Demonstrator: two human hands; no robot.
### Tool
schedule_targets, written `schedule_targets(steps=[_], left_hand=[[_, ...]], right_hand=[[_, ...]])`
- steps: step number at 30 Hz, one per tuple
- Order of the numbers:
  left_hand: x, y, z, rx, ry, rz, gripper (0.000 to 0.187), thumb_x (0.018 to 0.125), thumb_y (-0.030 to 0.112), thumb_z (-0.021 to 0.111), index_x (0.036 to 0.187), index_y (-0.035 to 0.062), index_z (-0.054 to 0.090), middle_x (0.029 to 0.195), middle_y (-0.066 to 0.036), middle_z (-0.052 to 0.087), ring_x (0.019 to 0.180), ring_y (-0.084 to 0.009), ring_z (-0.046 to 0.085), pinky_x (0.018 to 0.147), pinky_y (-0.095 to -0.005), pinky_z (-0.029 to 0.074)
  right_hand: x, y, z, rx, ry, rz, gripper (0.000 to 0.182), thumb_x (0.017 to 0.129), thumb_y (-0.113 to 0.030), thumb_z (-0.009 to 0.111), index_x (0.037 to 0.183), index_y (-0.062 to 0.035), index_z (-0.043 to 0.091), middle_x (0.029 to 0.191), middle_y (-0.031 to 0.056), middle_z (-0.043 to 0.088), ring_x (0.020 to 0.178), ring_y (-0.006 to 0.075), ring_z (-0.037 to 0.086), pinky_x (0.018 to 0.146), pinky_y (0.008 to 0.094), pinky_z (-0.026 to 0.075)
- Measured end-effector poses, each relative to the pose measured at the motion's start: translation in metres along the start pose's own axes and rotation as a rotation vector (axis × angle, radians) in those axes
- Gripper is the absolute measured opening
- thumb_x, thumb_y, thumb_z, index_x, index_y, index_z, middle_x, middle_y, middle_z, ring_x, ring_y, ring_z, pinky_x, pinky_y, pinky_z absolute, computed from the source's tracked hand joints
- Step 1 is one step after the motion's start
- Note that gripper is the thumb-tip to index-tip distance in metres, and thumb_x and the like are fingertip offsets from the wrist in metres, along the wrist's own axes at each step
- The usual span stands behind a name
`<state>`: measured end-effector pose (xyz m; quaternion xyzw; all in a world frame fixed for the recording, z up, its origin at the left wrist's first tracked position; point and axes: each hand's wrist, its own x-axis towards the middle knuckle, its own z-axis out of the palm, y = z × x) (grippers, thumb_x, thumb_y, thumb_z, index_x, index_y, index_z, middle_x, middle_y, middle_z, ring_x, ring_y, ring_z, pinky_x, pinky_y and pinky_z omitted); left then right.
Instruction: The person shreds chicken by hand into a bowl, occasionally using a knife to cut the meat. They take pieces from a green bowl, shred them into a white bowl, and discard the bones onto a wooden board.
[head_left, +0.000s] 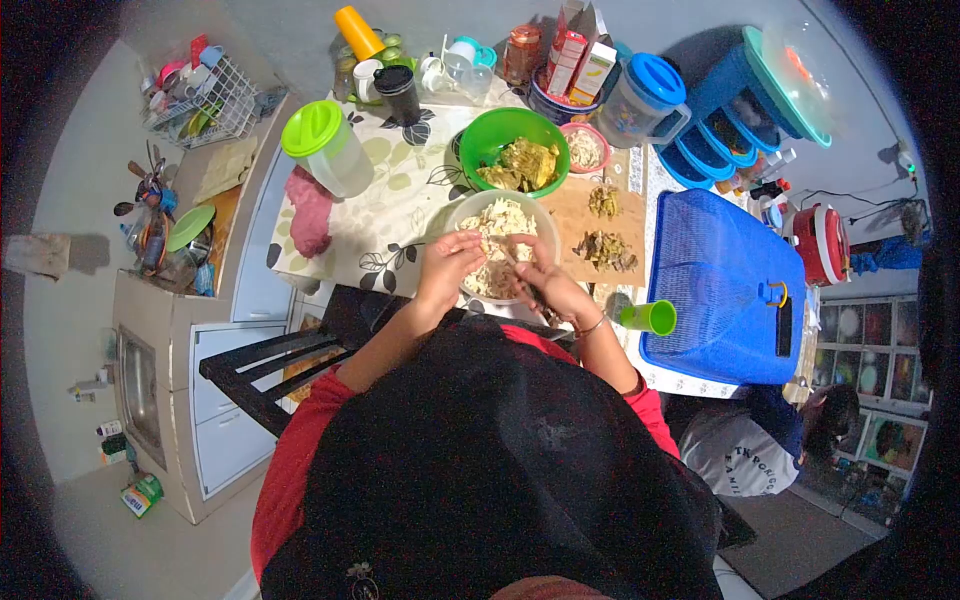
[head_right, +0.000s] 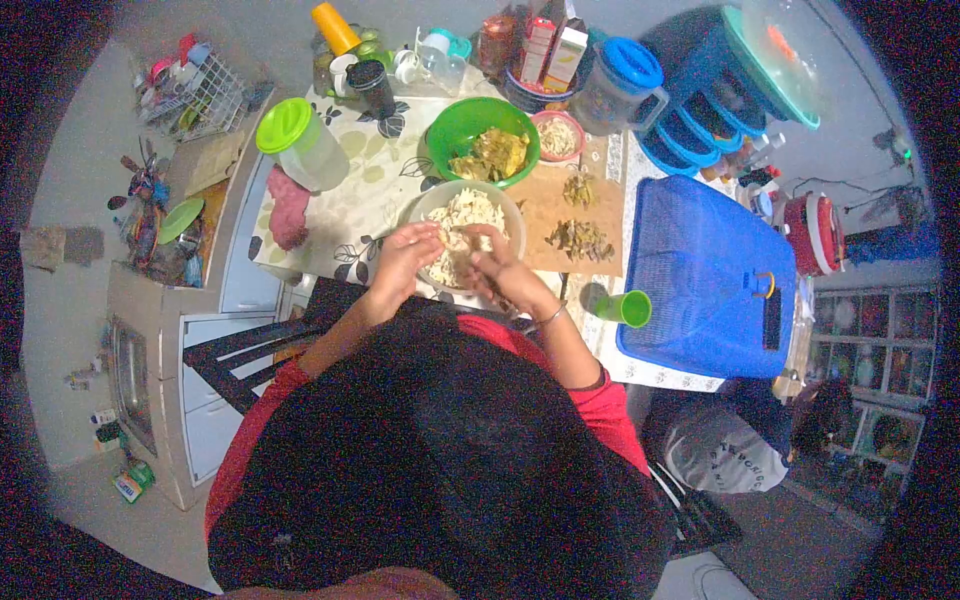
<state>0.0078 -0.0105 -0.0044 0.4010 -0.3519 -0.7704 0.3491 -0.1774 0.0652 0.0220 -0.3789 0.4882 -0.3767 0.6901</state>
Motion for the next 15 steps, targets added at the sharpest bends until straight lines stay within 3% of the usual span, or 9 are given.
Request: schedule_targets(steps=[1, 3, 5, 8, 9, 12, 13, 15], left_hand=[[-0.001, 0.002, 0.001, 0.003, -0.041, -0.02, 0.026, 0.086, 0.001, 0.053, 0.112, -0.0035, 0.053, 0.101, -0.009, 0.057, 0.093, -0.0166, 0.058, 0.083, -0.027, 0.05], [-0.005, 0.005, 0.005, -0.05, -0.07, -0.095, 0.028, 0.085, 0.0, 0.054, 0.113, -0.0041, 0.052, 0.102, -0.009, 0.058, 0.091, -0.0164, 0.059, 0.082, -0.0263, 0.05], [-0.005, 0.004, 0.008, -0.037, -0.058, -0.126, 0.031, 0.085, 0.0, 0.055, 0.115, -0.0047, 0.051, 0.104, -0.01, 0.058, 0.089, -0.0166, 0.06, 0.081, -0.0262, 0.051], [0.005, -0.01, -0.001, 0.151, 0.018, -0.036, 0.034, 0.084, 0.003, 0.058, 0.116, -0.0035, 0.052, 0.109, -0.012, 0.058, 0.089, -0.0178, 0.06, 0.079, -0.0276, 0.051], [0.009, -0.012, -0.004, 0.259, 0.042, 0.043, 0.033, 0.083, 0.004, 0.059, 0.115, -0.0017, 0.054, 0.111, -0.012, 0.058, 0.089, -0.0186, 0.06, 0.079, -0.0286, 0.051], [0.016, -0.005, 0.002, 0.788, 0.112, 0.223, 0.028, 0.077, 0.006, 0.064, 0.104, 0.0054, 0.063, 0.106, -0.011, 0.058, 0.092, -0.0228, 0.059, 0.078, -0.0303, 0.049], [0.018, 0.0, 0.008, 0.996, 0.133, 0.275, 0.026, 0.074, 0.006, 0.066, 0.099, 0.0082, 0.067, 0.103, -0.01, 0.058, 0.094, -0.0245, 0.058, 0.077, -0.0307, 0.048], [0.027, -0.005, 0.014, 1.219, 0.031, 0.588, 0.022, 0.07, 0.006, 0.066, 0.091, 0.0112, 0.069, 0.101, -0.009, 0.055, 0.097, -0.0265, 0.054, 0.079, -0.0329, 0.047]], right_hand=[[-0.002, -0.001, 0.007, -0.044, -0.063, -0.018, 0.039, 0.096, -0.015, 0.04, 0.134, -0.019, 0.031, 0.079, 0.0033, 0.052, 0.056, 0.009, 0.049, 0.048, 0.0224, 0.042], [0.002, 0.008, 0.02, -0.182, 0.029, -0.098, 0.04, 0.096, -0.014, 0.04, 0.135, -0.0176, 0.032, 0.087, 0.0076, 0.056, 0.069, 0.0117, 0.054, 0.06, 0.0253, 0.047], [0.007, 0.016, 0.018, -0.251, 0.183, -0.044, 0.04, 0.096, -0.013, 0.041, 0.136, -0.015, 0.036, 0.103, 0.0139, 0.058, 0.092, 0.015, 0.057, 0.081, 0.0281, 0.047], [0.002, 0.021, 0.003, -0.111, 0.35, 0.01, 0.041, 0.095, -0.014, 0.043, 0.135, -0.0149, 0.037, 0.089, 0.0099, 0.059, 0.079, 0.015, 0.058, 0.071, 0.0295, 0.048], [-0.004, 0.009, -0.002, -0.202, 0.319, 0.241, 0.041, 0.094, -0.017, 0.045, 0.135, -0.0146, 0.036, 0.076, 0.0059, 0.058, 0.067, 0.0151, 0.056, 0.062, 0.0321, 0.046], [-0.007, 0.008, -0.006, -0.365, 0.304, 0.164, 0.033, 0.094, -0.019, 0.046, 0.126, -0.0139, 0.041, 0.065, 0.0094, 0.056, 0.058, 0.0247, 0.056, 0.057, 0.0378, 0.043], [-0.003, 0.015, -0.01, -0.433, 0.34, 0.083, 0.028, 0.094, -0.017, 0.045, 0.122, -0.0136, 0.041, 0.066, 0.0071, 0.053, 0.057, 0.0208, 0.052, 0.056, 0.0342, 0.042], [0.007, 0.034, -0.016, -0.571, 0.405, -0.077, 0.019, 0.094, -0.013, 0.044, 0.113, -0.0129, 0.042, 0.067, 0.0026, 0.048, 0.055, 0.0129, 0.045, 0.052, 0.027, 0.038]])
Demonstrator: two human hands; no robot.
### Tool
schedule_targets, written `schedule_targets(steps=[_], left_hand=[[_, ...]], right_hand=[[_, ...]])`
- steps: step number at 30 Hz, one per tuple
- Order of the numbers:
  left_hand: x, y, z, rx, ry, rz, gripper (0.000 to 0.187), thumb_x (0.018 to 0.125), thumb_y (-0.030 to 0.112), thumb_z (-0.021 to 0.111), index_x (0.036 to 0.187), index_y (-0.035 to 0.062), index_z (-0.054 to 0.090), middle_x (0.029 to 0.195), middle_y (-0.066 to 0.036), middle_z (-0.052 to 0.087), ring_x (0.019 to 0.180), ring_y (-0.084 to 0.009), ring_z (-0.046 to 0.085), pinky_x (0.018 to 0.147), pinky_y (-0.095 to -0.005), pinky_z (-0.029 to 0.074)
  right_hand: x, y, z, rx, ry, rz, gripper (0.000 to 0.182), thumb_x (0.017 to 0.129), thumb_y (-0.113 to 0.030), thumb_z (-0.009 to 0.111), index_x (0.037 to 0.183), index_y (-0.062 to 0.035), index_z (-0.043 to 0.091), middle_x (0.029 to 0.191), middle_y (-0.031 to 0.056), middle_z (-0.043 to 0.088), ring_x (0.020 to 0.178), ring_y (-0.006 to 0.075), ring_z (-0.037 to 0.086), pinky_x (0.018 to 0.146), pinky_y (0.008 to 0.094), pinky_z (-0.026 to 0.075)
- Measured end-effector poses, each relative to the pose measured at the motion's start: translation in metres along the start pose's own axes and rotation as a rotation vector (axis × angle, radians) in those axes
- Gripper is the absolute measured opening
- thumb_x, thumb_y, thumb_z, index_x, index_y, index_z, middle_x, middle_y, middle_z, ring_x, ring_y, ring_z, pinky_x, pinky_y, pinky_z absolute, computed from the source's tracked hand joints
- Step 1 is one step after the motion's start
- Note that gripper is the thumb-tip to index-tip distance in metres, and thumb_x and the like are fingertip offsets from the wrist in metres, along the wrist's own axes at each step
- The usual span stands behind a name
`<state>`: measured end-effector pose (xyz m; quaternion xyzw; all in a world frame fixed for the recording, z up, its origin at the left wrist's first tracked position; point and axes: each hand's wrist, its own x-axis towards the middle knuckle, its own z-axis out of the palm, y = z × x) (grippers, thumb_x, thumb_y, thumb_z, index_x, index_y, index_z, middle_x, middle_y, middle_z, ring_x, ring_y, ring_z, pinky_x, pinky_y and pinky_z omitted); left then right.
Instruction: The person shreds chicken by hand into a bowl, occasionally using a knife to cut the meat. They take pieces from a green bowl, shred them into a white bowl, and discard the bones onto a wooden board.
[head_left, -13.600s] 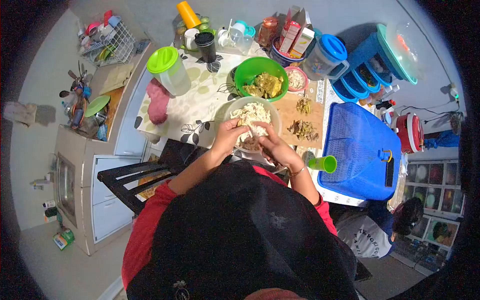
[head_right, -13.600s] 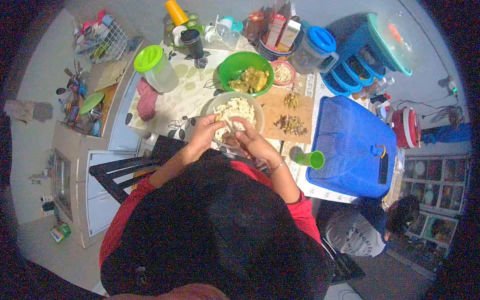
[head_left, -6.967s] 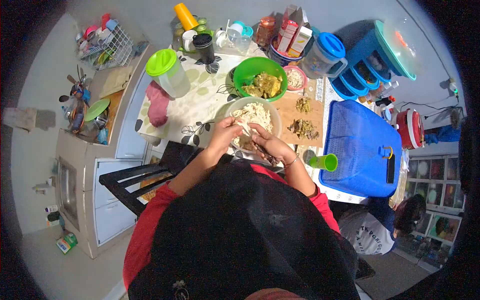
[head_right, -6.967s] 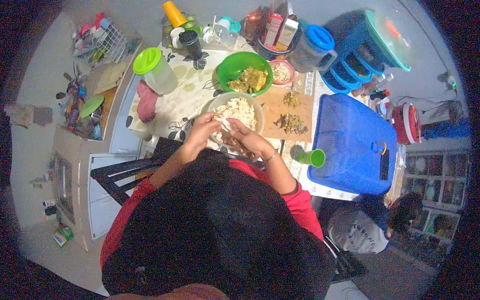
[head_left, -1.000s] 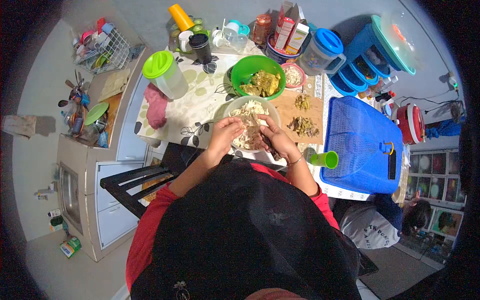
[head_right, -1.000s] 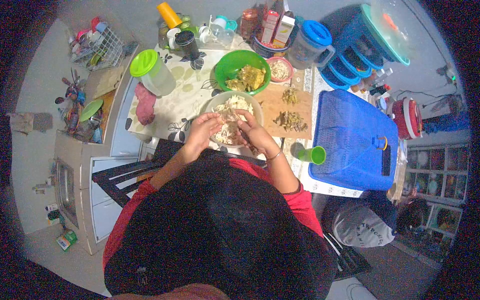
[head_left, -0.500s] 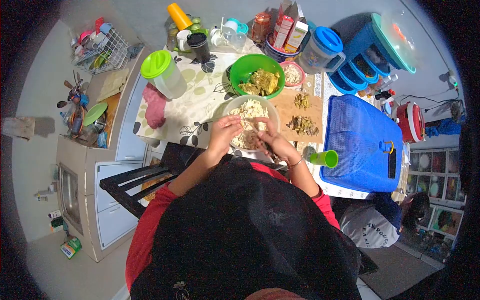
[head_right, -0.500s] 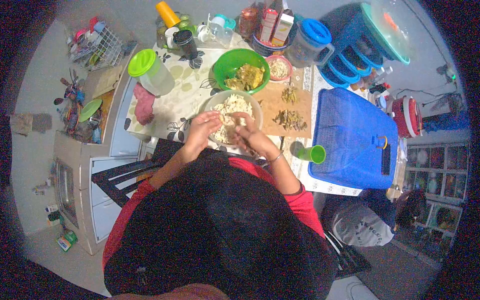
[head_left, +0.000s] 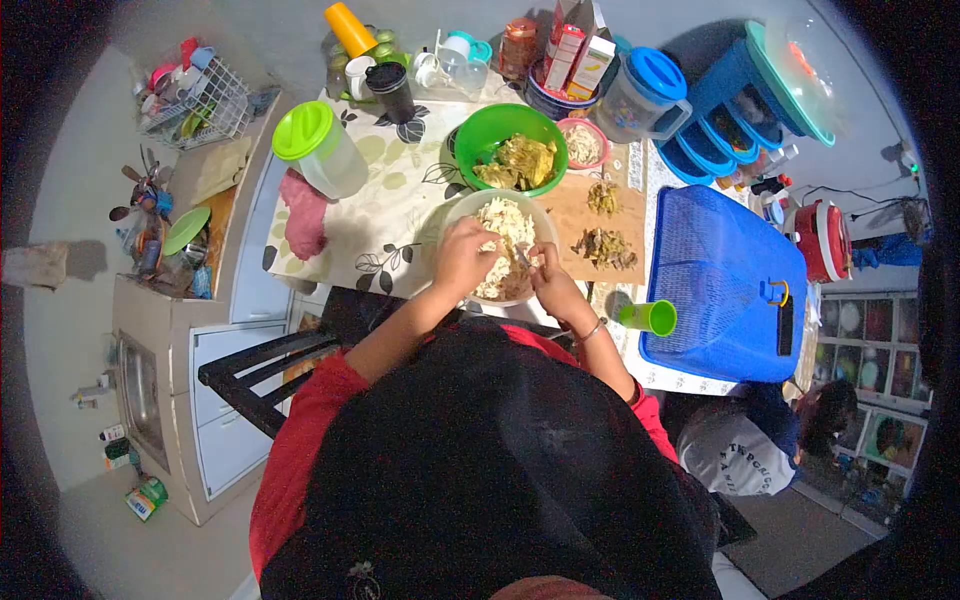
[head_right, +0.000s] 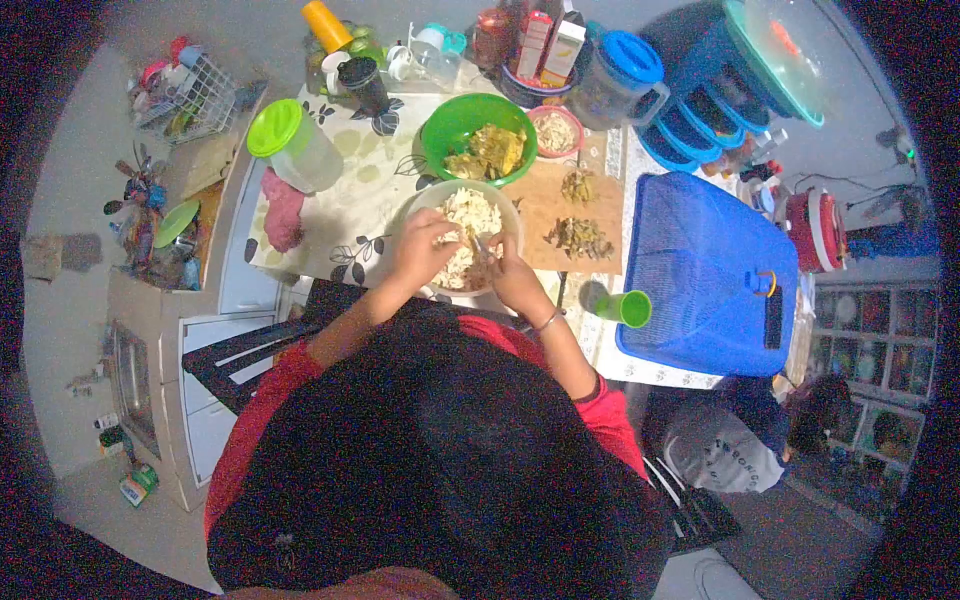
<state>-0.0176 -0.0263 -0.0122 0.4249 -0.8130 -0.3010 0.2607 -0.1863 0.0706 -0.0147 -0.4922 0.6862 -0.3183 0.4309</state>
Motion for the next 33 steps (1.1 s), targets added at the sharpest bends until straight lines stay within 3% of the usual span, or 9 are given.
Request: schedule_targets(steps=[6, 9, 14, 17, 21, 25, 27, 30, 33], left_hand=[[0.014, 0.001, 0.013, 0.216, -0.067, 0.182, 0.013, 0.07, 0.008, 0.065, 0.081, 0.0116, 0.071, 0.094, -0.008, 0.055, 0.096, -0.0265, 0.052, 0.079, -0.0364, 0.045], [0.017, -0.004, 0.007, 0.034, -0.058, 0.134, 0.01, 0.072, 0.009, 0.065, 0.08, 0.0088, 0.071, 0.087, -0.009, 0.059, 0.087, -0.0275, 0.057, 0.075, -0.0375, 0.047], [0.016, 0.005, -0.002, -0.223, -0.172, -0.03, 0.014, 0.077, 0.013, 0.068, 0.087, 0.0032, 0.069, 0.089, -0.012, 0.063, 0.073, -0.0249, 0.063, 0.067, -0.0296, 0.05], [0.014, -0.016, 0.008, -0.424, -0.112, -0.133, 0.017, 0.077, 0.013, 0.068, 0.091, 0.0032, 0.068, 0.088, -0.012, 0.064, 0.078, -0.0232, 0.064, 0.071, -0.0276, 0.05], [0.023, -0.034, 0.0, 0.026, -0.043, 0.071, 0.022, 0.079, 0.012, 0.064, 0.1, 0.0076, 0.068, 0.108, -0.017, 0.062, 0.089, -0.0296, 0.064, 0.079, -0.034, 0.05], [0.036, -0.018, -0.005, -0.002, -0.078, -0.085, 0.023, 0.08, 0.013, 0.062, 0.102, 0.0085, 0.066, 0.098, -0.02, 0.064, 0.088, -0.0331, 0.063, 0.078, -0.038, 0.049], [0.05, -0.009, -0.005, 0.064, -0.15, -0.094, 0.02, 0.08, 0.011, 0.061, 0.099, 0.0075, 0.066, 0.092, -0.018, 0.064, 0.085, -0.0338, 0.062, 0.076, -0.0393, 0.049], [0.071, -0.004, 0.001, 0.04, -0.127, 0.037, 0.015, 0.08, 0.009, 0.057, 0.091, 0.0055, 0.065, 0.083, -0.018, 0.063, 0.079, -0.0364, 0.061, 0.072, -0.0432, 0.048], [0.107, -0.007, 0.009, -0.029, 0.009, 0.239, 0.015, 0.079, 0.011, 0.056, 0.089, 0.0047, 0.065, 0.084, -0.017, 0.063, 0.079, -0.0369, 0.06, 0.072, -0.044, 0.048]], right_hand=[[0.009, 0.019, -0.008, -0.059, 0.067, -0.043, 0.018, 0.094, -0.013, 0.044, 0.112, -0.013, 0.041, 0.069, 0.0033, 0.048, 0.057, 0.0135, 0.045, 0.052, 0.0277, 0.038], [-0.007, -0.021, -0.028, 0.179, -0.047, 0.212, 0.025, 0.095, -0.015, 0.042, 0.12, -0.015, 0.041, 0.071, 0.0018, 0.049, 0.052, 0.0096, 0.042, 0.045, 0.024, 0.036], [-0.009, -0.026, -0.012, 0.752, -0.324, 0.246, 0.041, 0.097, -0.016, 0.04, 0.137, -0.0167, 0.032, 0.073, -0.0013, 0.048, 0.051, 0.0066, 0.041, 0.041, 0.0198, 0.034], [0.006, -0.02, -0.001, 0.577, -0.089, 0.125, 0.038, 0.097, -0.016, 0.04, 0.135, -0.0156, 0.037, 0.073, -0.0012, 0.048, 0.05, 0.0064, 0.041, 0.04, 0.0202, 0.033], [0.003, -0.031, -0.026, 0.36, -0.051, 0.22, 0.037, 0.096, -0.017, 0.042, 0.132, -0.0139, 0.042, 0.072, -0.0016, 0.049, 0.052, 0.0046, 0.041, 0.045, 0.0186, 0.036], [0.012, -0.009, -0.018, -0.255, 0.128, -0.038, 0.03, 0.091, -0.014, 0.047, 0.119, -0.0128, 0.036, 0.069, 0.0147, 0.054, 0.06, 0.0318, 0.057, 0.055, 0.0389, 0.043], [0.008, -0.011, -0.018, -0.201, 0.053, 0.066, 0.027, 0.089, -0.022, 0.048, 0.112, -0.0133, 0.035, 0.081, 0.0275, 0.06, 0.078, 0.0473, 0.057, 0.064, 0.0488, 0.044], [0.003, 0.002, -0.012, -0.187, -0.071, -0.015, 0.02, 0.09, -0.019, 0.046, 0.108, -0.0119, 0.043, 0.093, 0.0214, 0.062, 0.088, 0.0431, 0.058, 0.072, 0.0456, 0.045], [-0.013, -0.024, -0.024, -0.05, -0.074, 0.056, 0.041, 0.092, -0.018, 0.044, 0.132, -0.0185, 0.035, 0.106, 0.0276, 0.058, 0.096, 0.0455, 0.056, 0.079, 0.0454, 0.045]])
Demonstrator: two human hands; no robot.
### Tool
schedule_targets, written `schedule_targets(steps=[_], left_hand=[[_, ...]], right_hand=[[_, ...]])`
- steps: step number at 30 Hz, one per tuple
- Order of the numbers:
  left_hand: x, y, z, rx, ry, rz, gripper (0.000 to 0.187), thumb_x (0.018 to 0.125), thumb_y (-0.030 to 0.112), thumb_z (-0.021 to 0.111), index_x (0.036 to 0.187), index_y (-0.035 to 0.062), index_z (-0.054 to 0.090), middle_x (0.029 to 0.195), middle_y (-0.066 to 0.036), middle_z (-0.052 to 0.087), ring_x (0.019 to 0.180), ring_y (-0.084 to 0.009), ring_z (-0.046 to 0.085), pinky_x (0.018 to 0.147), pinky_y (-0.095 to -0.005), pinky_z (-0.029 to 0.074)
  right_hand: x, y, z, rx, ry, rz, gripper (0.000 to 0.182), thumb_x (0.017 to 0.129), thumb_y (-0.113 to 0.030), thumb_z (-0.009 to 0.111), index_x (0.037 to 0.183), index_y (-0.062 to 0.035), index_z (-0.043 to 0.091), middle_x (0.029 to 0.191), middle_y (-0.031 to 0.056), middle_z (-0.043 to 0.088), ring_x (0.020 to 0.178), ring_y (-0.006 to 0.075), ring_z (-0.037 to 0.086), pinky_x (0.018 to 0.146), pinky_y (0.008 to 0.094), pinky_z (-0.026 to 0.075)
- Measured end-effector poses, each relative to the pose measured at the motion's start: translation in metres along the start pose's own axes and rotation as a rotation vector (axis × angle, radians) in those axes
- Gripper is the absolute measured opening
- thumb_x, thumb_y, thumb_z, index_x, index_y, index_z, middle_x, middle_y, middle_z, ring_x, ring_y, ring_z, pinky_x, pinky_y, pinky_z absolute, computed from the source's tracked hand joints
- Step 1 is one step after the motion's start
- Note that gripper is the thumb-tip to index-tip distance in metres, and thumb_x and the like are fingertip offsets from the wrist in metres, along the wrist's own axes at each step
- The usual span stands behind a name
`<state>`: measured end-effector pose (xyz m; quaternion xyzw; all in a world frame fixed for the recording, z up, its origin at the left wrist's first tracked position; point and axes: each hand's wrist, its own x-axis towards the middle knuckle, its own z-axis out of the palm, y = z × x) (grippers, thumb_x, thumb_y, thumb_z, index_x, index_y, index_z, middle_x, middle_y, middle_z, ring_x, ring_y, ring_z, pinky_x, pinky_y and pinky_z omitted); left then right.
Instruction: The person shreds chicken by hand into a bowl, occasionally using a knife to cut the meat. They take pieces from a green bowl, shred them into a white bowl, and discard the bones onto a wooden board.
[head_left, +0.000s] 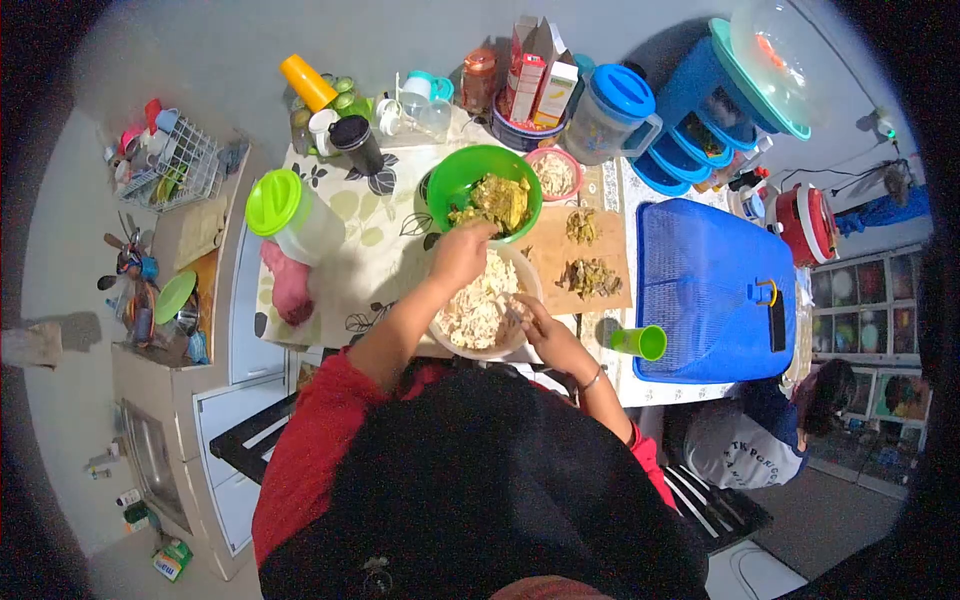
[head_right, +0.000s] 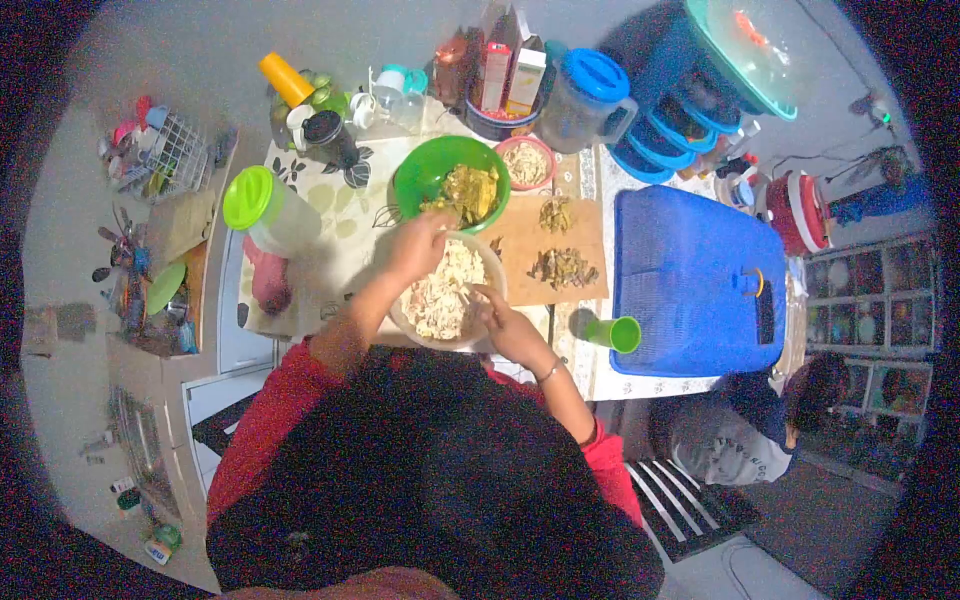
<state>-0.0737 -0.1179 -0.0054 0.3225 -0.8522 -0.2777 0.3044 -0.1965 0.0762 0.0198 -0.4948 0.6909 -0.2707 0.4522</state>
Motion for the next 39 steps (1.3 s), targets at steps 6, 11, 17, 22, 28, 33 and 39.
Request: schedule_targets(steps=[6, 11, 17, 22, 28, 33, 39], left_hand=[[0.087, -0.063, 0.022, 0.472, -0.587, -0.414, 0.04, 0.071, 0.036, 0.067, 0.099, 0.0075, 0.066, 0.101, -0.015, 0.065, 0.092, -0.0294, 0.063, 0.078, -0.0386, 0.05], [0.095, -0.071, 0.067, 0.674, -0.829, -0.479, 0.072, 0.055, 0.058, 0.073, 0.106, 0.0085, 0.065, 0.109, -0.014, 0.064, 0.098, -0.0264, 0.063, 0.082, -0.0343, 0.05], [0.091, -0.099, 0.095, 0.621, -0.744, -0.487, 0.049, 0.065, 0.042, 0.071, 0.101, 0.0093, 0.068, 0.106, -0.011, 0.065, 0.096, -0.0245, 0.063, 0.08, -0.034, 0.052], [0.086, -0.098, 0.081, 0.592, -0.695, -0.462, 0.043, 0.068, 0.036, 0.073, 0.099, 0.0066, 0.067, 0.105, -0.013, 0.065, 0.097, -0.0265, 0.063, 0.082, -0.036, 0.052], [0.086, -0.098, 0.075, 0.517, -0.656, -0.531, 0.04, 0.066, 0.027, 0.076, 0.097, 0.0036, 0.067, 0.102, -0.018, 0.064, 0.096, -0.0306, 0.062, 0.082, -0.0383, 0.051], [0.086, -0.11, 0.084, 0.549, -0.597, -0.512, 0.036, 0.066, 0.025, 0.075, 0.094, 0.0041, 0.068, 0.099, -0.018, 0.065, 0.095, -0.0312, 0.063, 0.082, -0.0378, 0.051], [0.087, -0.122, 0.084, 0.563, -0.528, -0.494, 0.034, 0.07, 0.031, 0.073, 0.092, 0.0059, 0.068, 0.097, -0.017, 0.066, 0.094, -0.0296, 0.063, 0.081, -0.0399, 0.049]], right_hand=[[-0.018, 0.007, -0.014, 0.471, 0.023, 0.235, 0.032, 0.096, -0.015, 0.042, 0.128, -0.0158, 0.045, 0.075, -0.0033, 0.045, 0.055, 0.0039, 0.037, 0.048, 0.0179, 0.031], [-0.023, 0.027, -0.008, 0.607, 0.094, 0.269, 0.03, 0.097, -0.016, 0.041, 0.126, -0.0134, 0.047, 0.075, -0.0029, 0.045, 0.05, 0.0031, 0.035, 0.044, 0.0182, 0.03], [-0.029, 0.031, -0.012, 0.621, 0.17, 0.277, 0.03, 0.095, -0.02, 0.042, 0.122, -0.0104, 0.05, 0.073, -0.0017, 0.047, 0.053, 0.0051, 0.04, 0.047, 0.0207, 0.036], [-0.025, 0.031, -0.012, 0.672, 0.171, 0.284, 0.027, 0.097, -0.017, 0.04, 0.122, -0.0116, 0.049, 0.071, -0.0038, 0.043, 0.048, 0.0027, 0.035, 0.041, 0.0178, 0.028], [-0.024, 0.032, -0.011, 0.661, 0.175, 0.23, 0.027, 0.097, -0.019, 0.041, 0.12, -0.0111, 0.05, 0.071, -0.0038, 0.043, 0.05, 0.0038, 0.036, 0.044, 0.0187, 0.03], [-0.028, 0.03, -0.018, 0.683, 0.168, 0.299, 0.027, 0.096, -0.02, 0.042, 0.119, -0.0099, 0.052, 0.075, -0.0023, 0.047, 0.054, 0.0051, 0.038, 0.048, 0.0201, 0.033], [-0.031, 0.03, -0.02, 0.699, 0.173, 0.276, 0.026, 0.096, -0.02, 0.043, 0.118, -0.0099, 0.053, 0.07, -0.0037, 0.047, 0.053, 0.0044, 0.038, 0.047, 0.0196, 0.032]])
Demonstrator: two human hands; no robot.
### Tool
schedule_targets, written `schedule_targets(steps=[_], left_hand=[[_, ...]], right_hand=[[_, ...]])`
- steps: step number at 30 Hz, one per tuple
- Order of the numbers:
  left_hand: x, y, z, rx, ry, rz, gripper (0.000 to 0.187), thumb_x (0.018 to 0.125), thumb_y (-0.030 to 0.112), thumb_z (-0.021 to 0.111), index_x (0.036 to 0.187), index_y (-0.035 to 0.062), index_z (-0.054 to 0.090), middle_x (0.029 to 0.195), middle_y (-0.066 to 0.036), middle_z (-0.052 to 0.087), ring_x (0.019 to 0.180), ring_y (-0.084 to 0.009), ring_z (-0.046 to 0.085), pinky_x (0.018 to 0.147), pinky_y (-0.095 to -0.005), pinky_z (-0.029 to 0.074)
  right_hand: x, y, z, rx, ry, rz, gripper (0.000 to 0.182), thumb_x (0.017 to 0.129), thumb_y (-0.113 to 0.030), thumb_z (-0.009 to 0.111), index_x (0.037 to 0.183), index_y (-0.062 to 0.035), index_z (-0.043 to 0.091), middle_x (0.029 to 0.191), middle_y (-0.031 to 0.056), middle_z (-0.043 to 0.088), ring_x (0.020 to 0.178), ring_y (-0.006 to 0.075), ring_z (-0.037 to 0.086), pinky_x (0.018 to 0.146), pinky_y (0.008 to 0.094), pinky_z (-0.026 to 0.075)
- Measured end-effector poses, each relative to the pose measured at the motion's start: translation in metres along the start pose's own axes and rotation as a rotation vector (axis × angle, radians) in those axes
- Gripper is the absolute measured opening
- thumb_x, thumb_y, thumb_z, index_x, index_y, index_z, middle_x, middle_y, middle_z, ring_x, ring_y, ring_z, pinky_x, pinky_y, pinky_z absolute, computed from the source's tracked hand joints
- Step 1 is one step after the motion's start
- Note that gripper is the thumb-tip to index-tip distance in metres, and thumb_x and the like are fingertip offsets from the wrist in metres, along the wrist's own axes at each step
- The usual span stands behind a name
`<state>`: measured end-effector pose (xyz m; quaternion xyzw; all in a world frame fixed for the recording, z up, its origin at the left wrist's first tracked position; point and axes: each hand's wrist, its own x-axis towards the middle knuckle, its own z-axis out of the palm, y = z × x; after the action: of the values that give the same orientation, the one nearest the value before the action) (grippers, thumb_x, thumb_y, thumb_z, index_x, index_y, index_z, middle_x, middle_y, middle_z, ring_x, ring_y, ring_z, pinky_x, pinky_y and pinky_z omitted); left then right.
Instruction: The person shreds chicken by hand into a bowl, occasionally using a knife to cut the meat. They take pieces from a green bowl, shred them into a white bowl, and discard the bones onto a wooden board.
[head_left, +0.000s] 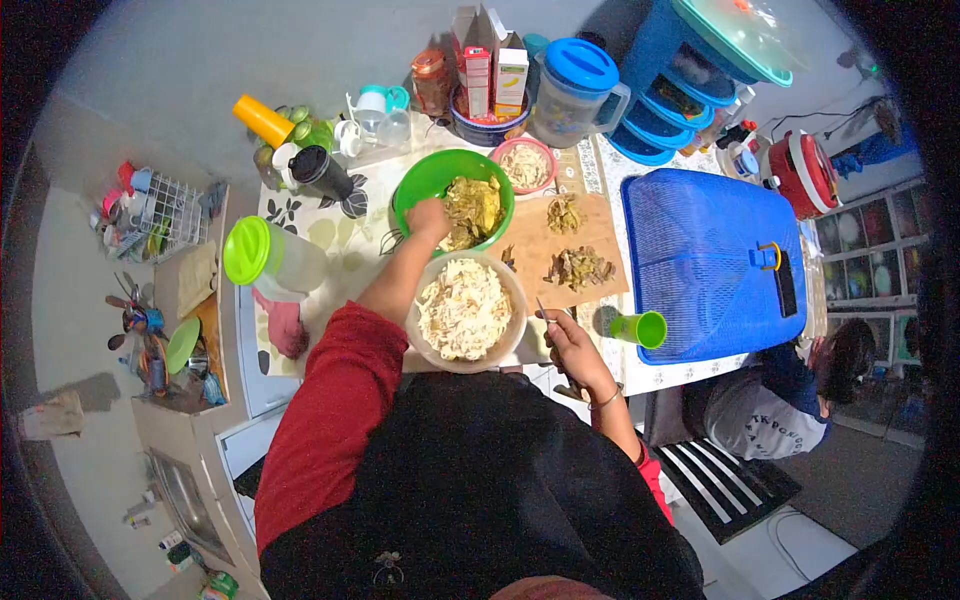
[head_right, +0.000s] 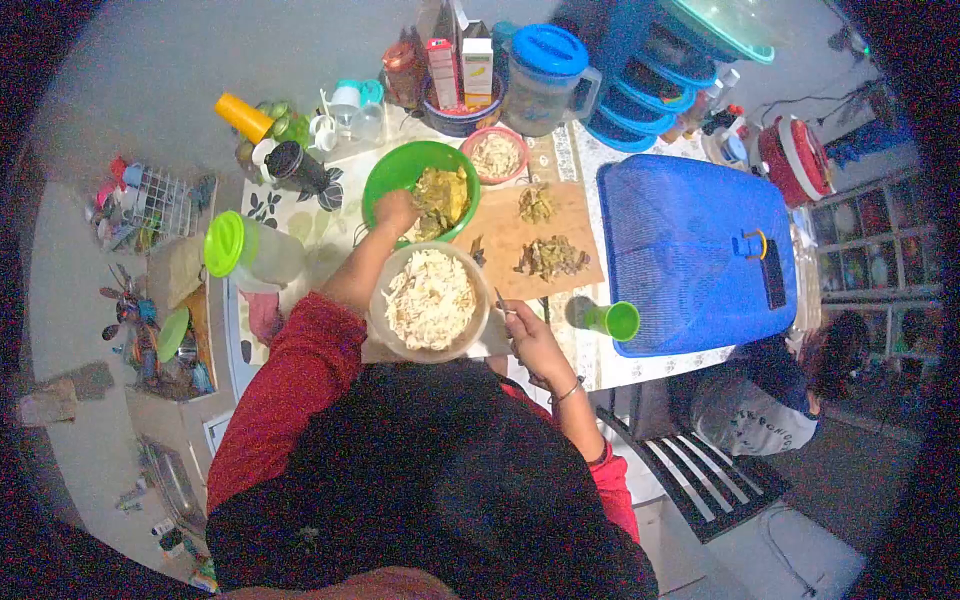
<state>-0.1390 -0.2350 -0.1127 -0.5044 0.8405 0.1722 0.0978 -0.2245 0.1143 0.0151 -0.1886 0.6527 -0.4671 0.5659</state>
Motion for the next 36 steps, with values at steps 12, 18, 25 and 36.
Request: schedule_targets(steps=[12, 18, 25, 36], left_hand=[[-0.02, -0.021, -0.035, -0.545, 0.122, 0.142, 0.025, 0.076, 0.032, 0.066, 0.092, 0.014, 0.07, 0.089, -0.012, 0.067, 0.084, -0.0303, 0.063, 0.074, -0.0381, 0.049], [-0.03, -0.01, -0.038, -0.199, 0.143, 0.136, 0.017, 0.073, 0.022, 0.065, 0.089, 0.0187, 0.071, 0.089, -0.011, 0.067, 0.084, -0.0295, 0.063, 0.076, -0.038, 0.049], [-0.029, -0.004, -0.012, -0.001, 0.677, 0.31, 0.015, 0.077, 0.023, 0.065, 0.086, 0.011, 0.07, 0.086, -0.012, 0.065, 0.076, -0.0315, 0.061, 0.074, -0.0409, 0.049], [-0.094, 0.005, -0.068, -1.802, -0.15, 0.149, 0.018, 0.089, 0.014, 0.059, 0.104, 0.0051, 0.06, 0.099, -0.005, 0.064, 0.084, -0.0134, 0.061, 0.074, -0.0271, 0.049]], right_hand=[[0.001, 0.0, -0.001, -0.023, -0.041, 0.001, 0.024, 0.096, -0.021, 0.044, 0.114, -0.0095, 0.054, 0.073, -0.0038, 0.048, 0.063, 0.0058, 0.041, 0.055, 0.0206, 0.036], [0.008, 0.007, 0.002, -0.069, -0.086, -0.032, 0.024, 0.098, -0.019, 0.039, 0.119, -0.0117, 0.049, 0.067, -0.0063, 0.04, 0.044, 0.0022, 0.032, 0.038, 0.0184, 0.025], [0.001, 0.005, -0.005, 0.009, -0.076, 0.004, 0.025, 0.098, -0.02, 0.04, 0.119, -0.0114, 0.05, 0.07, -0.0048, 0.043, 0.046, 0.0024, 0.034, 0.039, 0.0184, 0.027], [0.011, -0.004, -0.003, -0.062, -0.082, -0.097, 0.028, 0.097, -0.021, 0.042, 0.121, -0.0105, 0.05, 0.074, -0.0036, 0.046, 0.055, 0.004, 0.04, 0.047, 0.0192, 0.033]])
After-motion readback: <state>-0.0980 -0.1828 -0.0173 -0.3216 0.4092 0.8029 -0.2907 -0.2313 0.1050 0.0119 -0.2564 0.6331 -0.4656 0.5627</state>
